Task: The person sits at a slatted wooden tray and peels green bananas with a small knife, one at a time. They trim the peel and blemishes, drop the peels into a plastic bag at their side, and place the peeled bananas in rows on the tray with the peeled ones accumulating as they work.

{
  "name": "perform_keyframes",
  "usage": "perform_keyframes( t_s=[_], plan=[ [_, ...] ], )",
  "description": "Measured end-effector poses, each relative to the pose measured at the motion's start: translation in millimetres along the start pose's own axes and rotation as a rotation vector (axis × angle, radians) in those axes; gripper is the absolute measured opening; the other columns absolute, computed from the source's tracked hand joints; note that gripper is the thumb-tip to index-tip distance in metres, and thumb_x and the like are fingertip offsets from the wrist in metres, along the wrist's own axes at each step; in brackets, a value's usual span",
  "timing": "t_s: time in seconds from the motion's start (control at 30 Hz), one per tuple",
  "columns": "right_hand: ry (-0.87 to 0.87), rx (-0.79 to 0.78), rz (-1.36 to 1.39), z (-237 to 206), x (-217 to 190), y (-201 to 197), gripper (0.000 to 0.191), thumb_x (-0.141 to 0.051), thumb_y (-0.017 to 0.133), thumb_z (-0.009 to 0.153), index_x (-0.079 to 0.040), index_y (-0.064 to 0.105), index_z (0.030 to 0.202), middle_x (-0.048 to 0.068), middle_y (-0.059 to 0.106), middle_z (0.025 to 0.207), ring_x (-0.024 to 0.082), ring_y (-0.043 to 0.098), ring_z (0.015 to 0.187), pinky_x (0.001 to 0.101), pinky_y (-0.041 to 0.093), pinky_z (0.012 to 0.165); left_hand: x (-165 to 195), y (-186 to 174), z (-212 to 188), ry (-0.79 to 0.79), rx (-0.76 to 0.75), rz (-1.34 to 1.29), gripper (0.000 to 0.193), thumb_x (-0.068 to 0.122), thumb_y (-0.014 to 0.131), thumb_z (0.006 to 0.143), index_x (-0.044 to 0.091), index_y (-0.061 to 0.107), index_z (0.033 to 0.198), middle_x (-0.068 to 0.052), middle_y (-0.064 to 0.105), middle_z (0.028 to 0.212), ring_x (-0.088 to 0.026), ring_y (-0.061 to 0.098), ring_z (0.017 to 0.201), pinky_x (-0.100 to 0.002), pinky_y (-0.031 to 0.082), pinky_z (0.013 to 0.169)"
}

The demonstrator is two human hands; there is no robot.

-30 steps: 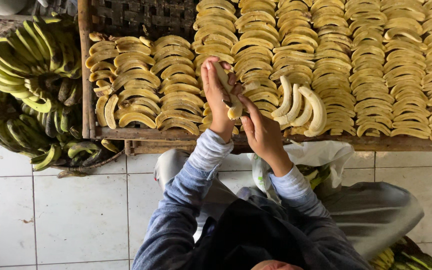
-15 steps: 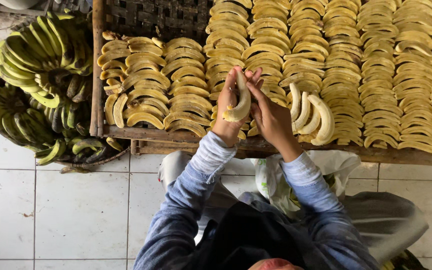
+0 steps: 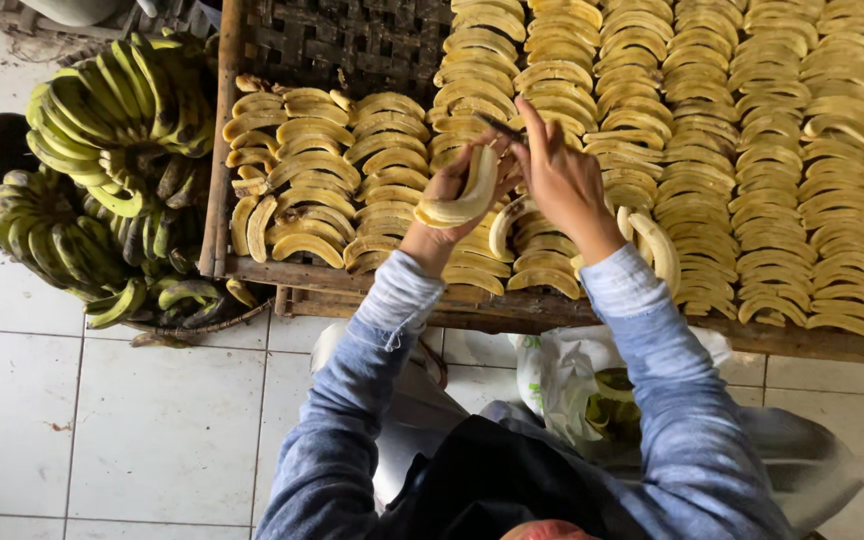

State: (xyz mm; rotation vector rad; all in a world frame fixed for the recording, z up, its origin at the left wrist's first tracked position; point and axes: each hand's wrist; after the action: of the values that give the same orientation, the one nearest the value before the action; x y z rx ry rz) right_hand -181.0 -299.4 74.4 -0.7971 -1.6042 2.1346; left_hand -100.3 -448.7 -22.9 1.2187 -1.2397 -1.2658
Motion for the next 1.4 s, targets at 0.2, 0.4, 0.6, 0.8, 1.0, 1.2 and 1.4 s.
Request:
perform_keyframes(
  t_s=[0.2, 0.4, 0.6, 0.8, 1.0, 1.2, 1.4],
  plan=[
    [-0.495, 0.021, 0.397, 64, -26, 3, 0.062, -0.031, 0.082, 0.085, -0.011, 0.059, 0.14, 0.014, 0.069, 0.125, 0.029, 0.073, 0.094, 0.0347, 0.061, 0.074, 62, 24, 8, -0.041, -0.222, -0.101, 0.046, 0.029, 0.034, 0.121, 0.001, 0.043, 0.157, -0.026, 0.053, 0.152, -0.037, 0.056, 0.133, -0.05, 0.047, 0.112],
    [-0.599, -0.194, 0.454, 122, -69, 36, 0.035, -0.023, 0.081, 0.087, -0.009, 0.072, 0.118, 0.004, 0.075, 0.114, 0.022, 0.073, 0.096, 0.0346, 0.06, 0.085, 120, 8, -6, 0.265, 0.001, -0.114, 0.046, 0.03, 0.038, 0.11, 0.002, 0.048, 0.145, -0.024, 0.06, 0.136, -0.037, 0.058, 0.126, -0.05, 0.045, 0.11],
    [-0.337, -0.38, 0.71, 215, -81, 69, 0.03, -0.025, 0.077, 0.099, -0.006, 0.07, 0.122, 0.003, 0.075, 0.098, 0.013, 0.066, 0.087, 0.0291, 0.053, 0.078, 162, 20, -39, 0.691, 0.428, -0.09, 0.045, 0.033, 0.036, 0.109, 0.01, 0.045, 0.146, -0.016, 0.054, 0.141, -0.032, 0.057, 0.123, -0.051, 0.04, 0.114],
    [-0.128, -0.485, 0.845, 253, -92, 100, 0.021, -0.021, 0.07, 0.1, -0.005, 0.067, 0.112, 0.0, 0.074, 0.089, 0.006, 0.068, 0.081, 0.028, 0.053, 0.072, 175, 26, -56, 0.833, 0.307, -0.066, 0.044, 0.032, 0.036, 0.11, 0.012, 0.045, 0.149, -0.014, 0.051, 0.15, -0.03, 0.054, 0.126, -0.046, 0.043, 0.112],
    [-0.012, -0.425, 0.533, 263, -97, 114, 0.032, -0.029, 0.076, 0.102, 0.001, 0.07, 0.094, 0.01, 0.068, 0.079, 0.016, 0.058, 0.072, 0.0359, 0.049, 0.067, 187, 8, -43, 0.827, 0.333, -0.148, 0.043, 0.032, 0.036, 0.11, 0.012, 0.046, 0.147, -0.013, 0.052, 0.148, -0.028, 0.055, 0.123, -0.043, 0.046, 0.109],
    [-0.001, -0.282, 0.653, 256, -92, 130, 0.02, -0.025, 0.077, 0.091, -0.006, 0.076, 0.096, 0.004, 0.076, 0.087, 0.015, 0.071, 0.075, 0.0328, 0.054, 0.07, 182, -10, -41, 0.819, 0.322, -0.162, 0.043, 0.037, 0.038, 0.113, 0.007, 0.045, 0.144, -0.014, 0.053, 0.147, -0.027, 0.054, 0.131, -0.039, 0.047, 0.111],
    [0.074, -0.217, 0.746, 242, -80, 143, 0.026, -0.031, 0.074, 0.1, -0.005, 0.074, 0.099, 0.006, 0.075, 0.083, 0.014, 0.062, 0.065, 0.032, 0.047, 0.058, 181, -23, -32, 0.89, 0.385, 0.125, 0.044, 0.037, 0.041, 0.116, 0.007, 0.041, 0.149, -0.012, 0.048, 0.157, -0.021, 0.061, 0.127, -0.031, 0.053, 0.106]
  ],
)
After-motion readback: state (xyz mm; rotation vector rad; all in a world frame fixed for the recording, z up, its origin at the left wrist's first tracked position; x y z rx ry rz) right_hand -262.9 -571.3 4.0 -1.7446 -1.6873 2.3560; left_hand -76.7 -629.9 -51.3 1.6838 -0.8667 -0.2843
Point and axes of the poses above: each hand's wrist, its own z-axis towards the middle knuckle, its own y-axis out of the palm, x = y × z
